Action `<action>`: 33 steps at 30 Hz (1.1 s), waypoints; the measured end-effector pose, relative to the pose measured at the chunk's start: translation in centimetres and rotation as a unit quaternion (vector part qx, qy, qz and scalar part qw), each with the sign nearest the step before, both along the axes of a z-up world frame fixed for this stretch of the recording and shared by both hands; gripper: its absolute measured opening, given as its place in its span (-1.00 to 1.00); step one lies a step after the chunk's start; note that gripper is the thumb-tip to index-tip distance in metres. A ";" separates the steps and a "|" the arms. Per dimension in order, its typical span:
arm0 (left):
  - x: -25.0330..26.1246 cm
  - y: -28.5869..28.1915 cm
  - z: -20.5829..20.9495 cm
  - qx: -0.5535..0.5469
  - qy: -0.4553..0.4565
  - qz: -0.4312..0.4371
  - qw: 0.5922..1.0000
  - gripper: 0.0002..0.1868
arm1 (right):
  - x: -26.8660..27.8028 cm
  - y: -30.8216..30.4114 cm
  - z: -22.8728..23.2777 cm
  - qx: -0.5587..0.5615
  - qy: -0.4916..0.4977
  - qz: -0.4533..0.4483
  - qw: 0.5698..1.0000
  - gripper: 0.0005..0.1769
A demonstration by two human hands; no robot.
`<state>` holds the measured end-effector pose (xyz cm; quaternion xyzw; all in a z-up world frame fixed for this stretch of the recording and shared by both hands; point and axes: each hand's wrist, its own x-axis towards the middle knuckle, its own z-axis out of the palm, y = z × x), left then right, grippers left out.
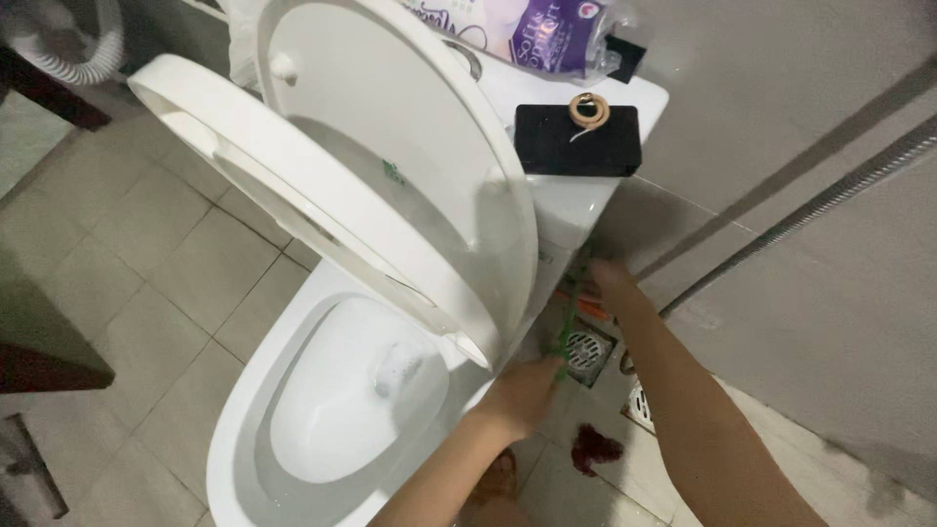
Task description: The person washes hands at the sink, then uses a handheld bidet sprayer to rinse the toilet seat and bowl. They lift the seat and lid to spray the underside and interior, then rinse a toilet brush and place it back. Finally, they pick up a cleaning bottle and exit the bathroom.
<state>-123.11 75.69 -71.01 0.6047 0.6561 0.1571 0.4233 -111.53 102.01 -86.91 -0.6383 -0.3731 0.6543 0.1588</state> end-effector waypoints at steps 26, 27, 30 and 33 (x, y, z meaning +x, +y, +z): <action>8.1 -11.6 5.3 -0.137 -0.112 0.090 0.980 -0.54 | 15.0 -25.2 23.6 0.394 -0.236 0.458 0.762 -0.77; 9.4 -11.6 6.7 -0.120 -0.157 0.120 0.973 -0.51 | 15.8 -26.2 24.7 0.393 -0.251 0.493 0.734 -0.76; 13.0 -10.1 9.8 -0.263 -0.194 0.190 0.926 -0.41 | 17.2 -28.5 27.2 0.527 -0.191 0.494 0.665 -0.76; 15.6 -9.3 10.8 -0.260 -0.459 0.321 0.786 -0.45 | 18.0 -30.0 29.6 0.586 -0.249 0.489 0.597 -0.63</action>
